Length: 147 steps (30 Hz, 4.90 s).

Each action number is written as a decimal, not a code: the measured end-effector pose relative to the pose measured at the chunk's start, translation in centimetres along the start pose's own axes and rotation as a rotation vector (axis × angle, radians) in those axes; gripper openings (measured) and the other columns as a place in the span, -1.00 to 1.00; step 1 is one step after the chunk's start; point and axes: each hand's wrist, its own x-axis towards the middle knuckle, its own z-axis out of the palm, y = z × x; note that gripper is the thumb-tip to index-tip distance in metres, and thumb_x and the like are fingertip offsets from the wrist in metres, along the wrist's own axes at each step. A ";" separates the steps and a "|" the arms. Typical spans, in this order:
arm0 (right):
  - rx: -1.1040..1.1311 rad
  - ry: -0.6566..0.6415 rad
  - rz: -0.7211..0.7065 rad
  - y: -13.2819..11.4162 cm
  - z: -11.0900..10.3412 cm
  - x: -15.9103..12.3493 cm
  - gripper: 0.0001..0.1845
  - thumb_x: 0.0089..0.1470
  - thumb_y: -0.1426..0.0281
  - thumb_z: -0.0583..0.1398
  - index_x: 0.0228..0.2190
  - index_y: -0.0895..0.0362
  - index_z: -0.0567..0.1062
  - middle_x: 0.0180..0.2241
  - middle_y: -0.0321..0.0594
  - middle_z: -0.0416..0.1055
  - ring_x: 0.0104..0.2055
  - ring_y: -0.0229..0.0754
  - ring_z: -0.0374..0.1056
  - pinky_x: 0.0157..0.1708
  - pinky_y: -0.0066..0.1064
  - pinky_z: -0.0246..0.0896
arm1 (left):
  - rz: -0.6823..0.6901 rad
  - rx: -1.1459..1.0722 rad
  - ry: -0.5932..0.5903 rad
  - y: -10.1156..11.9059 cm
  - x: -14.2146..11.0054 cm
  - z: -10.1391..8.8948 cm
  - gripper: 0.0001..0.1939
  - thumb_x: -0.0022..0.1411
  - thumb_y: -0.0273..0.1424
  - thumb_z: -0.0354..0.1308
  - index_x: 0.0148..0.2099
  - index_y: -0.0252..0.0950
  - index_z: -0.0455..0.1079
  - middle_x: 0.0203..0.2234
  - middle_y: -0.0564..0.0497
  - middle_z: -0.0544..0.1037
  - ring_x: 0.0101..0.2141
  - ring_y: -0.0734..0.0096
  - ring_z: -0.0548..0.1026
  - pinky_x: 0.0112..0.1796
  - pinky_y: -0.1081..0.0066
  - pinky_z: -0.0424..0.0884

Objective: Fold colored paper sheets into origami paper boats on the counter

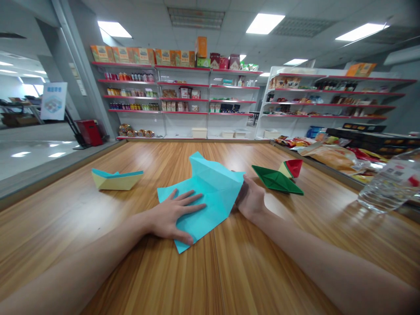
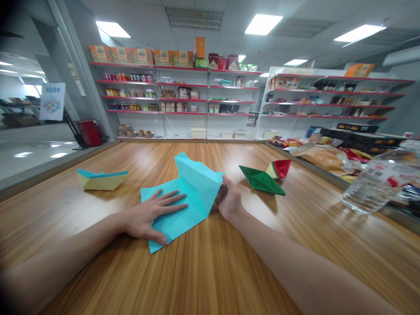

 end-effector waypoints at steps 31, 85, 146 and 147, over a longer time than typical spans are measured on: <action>-1.363 -0.995 -0.395 -2.2 3.0 -4.2 -0.32 0.07 -0.05 0.05 0.18 -0.10 0.15 0.29 -0.19 -0.10 0.29 0.09 -0.16 0.20 0.01 -0.30 | -0.333 -0.951 0.921 -2.0 0.9 1.8 -0.28 0.19 -0.16 0.05 0.30 -0.28 -0.09 0.04 -0.21 0.34 0.02 0.08 0.35 -0.05 0.11 0.31; -1.495 -0.756 -0.281 0.5 2.0 -3.0 -0.22 0.21 -0.01 -0.22 0.25 0.26 -0.10 0.30 0.00 -0.23 0.33 0.01 -0.31 0.25 -0.06 -0.35 | 0.004 0.000 -0.037 5.8 0.6 1.6 0.24 -0.11 0.24 0.03 0.35 -0.42 -0.41 0.28 -0.31 -0.40 0.23 -0.23 -0.39 0.14 -0.17 -0.31; -1.101 -0.439 -0.349 0.4 -0.9 0.4 -0.68 0.16 0.40 0.03 -0.17 0.17 0.53 -0.10 -0.08 0.47 -0.04 -0.08 0.35 -0.01 -0.21 0.22 | -0.236 0.082 0.016 -0.5 0.1 1.0 -0.08 0.02 0.25 -0.10 0.33 0.05 -0.27 0.31 -0.01 -0.28 0.25 -0.14 -0.35 0.10 -0.24 -0.34; -1.109 -0.427 -0.351 0.5 -1.0 0.4 -0.69 0.14 0.42 0.04 -0.16 0.17 0.53 -0.11 -0.08 0.47 -0.05 -0.08 0.36 -0.01 -0.21 0.22 | -0.207 0.079 0.005 -0.4 0.1 0.9 -0.09 0.02 0.24 -0.08 0.32 0.06 -0.27 0.31 0.02 -0.28 0.26 -0.14 -0.36 0.11 -0.23 -0.33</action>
